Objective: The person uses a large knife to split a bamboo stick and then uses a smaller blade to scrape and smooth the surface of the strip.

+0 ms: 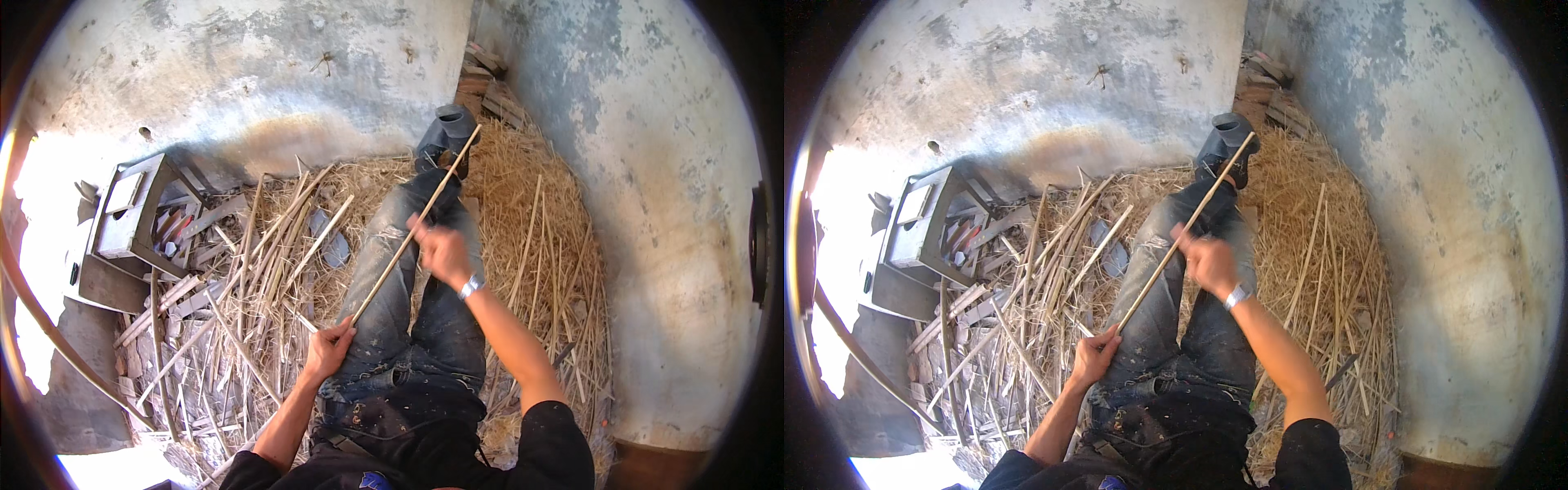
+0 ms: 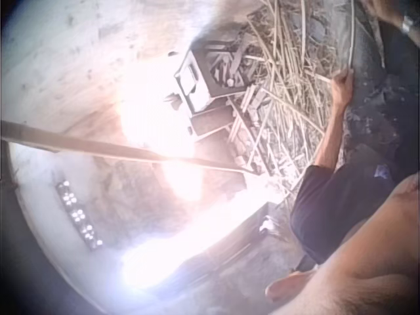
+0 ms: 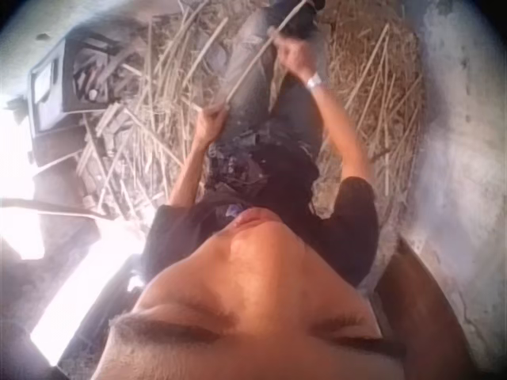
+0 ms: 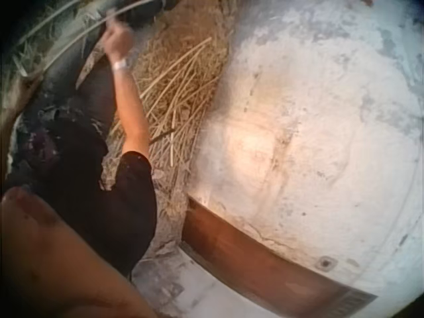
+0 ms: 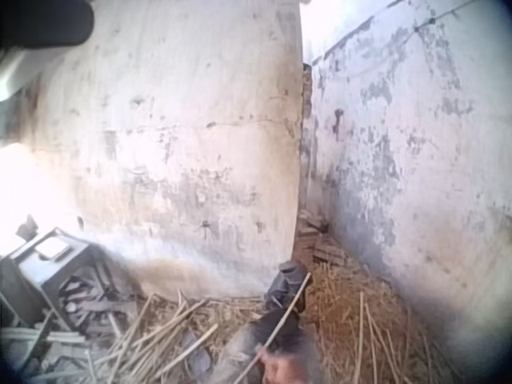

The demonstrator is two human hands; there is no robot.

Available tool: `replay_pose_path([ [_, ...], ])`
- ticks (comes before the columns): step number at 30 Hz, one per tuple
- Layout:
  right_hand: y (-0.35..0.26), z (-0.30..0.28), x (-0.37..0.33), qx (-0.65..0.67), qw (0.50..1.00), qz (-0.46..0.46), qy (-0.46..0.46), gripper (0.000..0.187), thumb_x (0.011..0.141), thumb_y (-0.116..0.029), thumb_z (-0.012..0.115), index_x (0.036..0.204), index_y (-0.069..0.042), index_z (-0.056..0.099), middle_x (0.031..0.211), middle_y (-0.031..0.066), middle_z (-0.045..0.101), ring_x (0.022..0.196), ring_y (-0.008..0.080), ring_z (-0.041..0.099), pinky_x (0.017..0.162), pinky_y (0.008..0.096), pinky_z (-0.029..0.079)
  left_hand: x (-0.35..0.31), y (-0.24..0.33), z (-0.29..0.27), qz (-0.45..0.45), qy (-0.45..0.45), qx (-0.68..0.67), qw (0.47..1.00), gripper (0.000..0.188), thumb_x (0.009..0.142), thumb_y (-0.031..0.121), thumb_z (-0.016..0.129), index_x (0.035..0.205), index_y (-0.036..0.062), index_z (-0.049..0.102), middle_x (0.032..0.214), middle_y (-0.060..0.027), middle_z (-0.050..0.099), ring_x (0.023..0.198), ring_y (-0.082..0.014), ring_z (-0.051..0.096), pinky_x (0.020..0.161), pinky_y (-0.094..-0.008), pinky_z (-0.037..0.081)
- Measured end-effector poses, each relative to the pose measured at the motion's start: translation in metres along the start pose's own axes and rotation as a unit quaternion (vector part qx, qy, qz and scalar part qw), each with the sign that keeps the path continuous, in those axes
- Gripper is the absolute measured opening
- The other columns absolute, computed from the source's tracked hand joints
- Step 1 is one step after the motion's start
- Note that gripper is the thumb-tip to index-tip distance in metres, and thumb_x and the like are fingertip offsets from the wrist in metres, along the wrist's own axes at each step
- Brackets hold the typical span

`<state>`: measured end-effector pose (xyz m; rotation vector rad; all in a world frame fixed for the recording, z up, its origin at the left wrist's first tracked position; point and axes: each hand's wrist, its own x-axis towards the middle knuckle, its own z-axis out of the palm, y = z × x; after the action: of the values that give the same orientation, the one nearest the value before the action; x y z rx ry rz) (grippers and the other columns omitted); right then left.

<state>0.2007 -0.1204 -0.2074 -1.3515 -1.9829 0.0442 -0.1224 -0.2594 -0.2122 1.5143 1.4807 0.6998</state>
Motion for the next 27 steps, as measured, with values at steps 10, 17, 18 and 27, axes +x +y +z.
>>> replay_pose_path([
  [10, -0.025, 0.007, -0.029, 0.048, 0.987, -0.106, -0.114, 0.058, 0.09, -0.012, 0.063, 0.145, -0.03, 0.061, 0.061, 0.009, 0.063, 0.05, 0.0251, 0.059, 0.05, 0.0393, 0.051, 0.001, 0.002, 0.007, 0.008, 0.008, 0.014, 1.0, 0.035, 0.098, 0.022, 0.071, 0.127, 0.0019, 0.071, 0.095, -0.0269, 0.075, 0.088, -0.0092, 0.069, 0.076, -0.0315, 0.056],
  [17, 0.074, -0.006, 0.022, 0.009, 0.974, 0.149, 0.169, 0.039, 0.096, -0.01, 0.064, 0.134, -0.017, 0.07, 0.069, 0.0194, 0.063, 0.049, 0.0261, 0.055, 0.049, 0.0391, 0.043, 0.015, 0.022, 0.017, 0.051, -0.014, 0.043, 0.998, 0.037, 0.097, 0.023, 0.072, 0.127, 0.0006, 0.071, 0.091, -0.0276, 0.074, 0.085, -0.0106, 0.07, 0.077, -0.0324, 0.055],
  [18, 0.061, 0.004, 0.02, 0.016, 0.979, 0.141, 0.143, 0.038, 0.097, -0.011, 0.064, 0.134, -0.017, 0.07, 0.068, 0.0198, 0.063, 0.049, 0.0253, 0.056, 0.05, 0.0389, 0.044, 0.013, 0.019, 0.017, 0.05, -0.004, 0.043, 0.998, 0.037, 0.097, 0.023, 0.072, 0.126, 0.0005, 0.071, 0.093, -0.0277, 0.074, 0.087, -0.0117, 0.071, 0.078, -0.0325, 0.056],
  [27, -0.008, 0.013, -0.047, 0.017, 0.996, -0.034, -0.08, 0.029, 0.088, -0.014, 0.064, 0.111, -0.022, 0.081, 0.061, 0.0073, 0.062, 0.049, 0.0221, 0.059, 0.047, 0.0349, 0.05, 0.016, 0.005, 0.014, 0.012, 0.009, 0.022, 1.0, 0.036, 0.098, 0.022, 0.071, 0.124, -0.0015, 0.071, 0.104, -0.0276, 0.074, 0.098, -0.017, 0.073, 0.085, -0.032, 0.056],
])
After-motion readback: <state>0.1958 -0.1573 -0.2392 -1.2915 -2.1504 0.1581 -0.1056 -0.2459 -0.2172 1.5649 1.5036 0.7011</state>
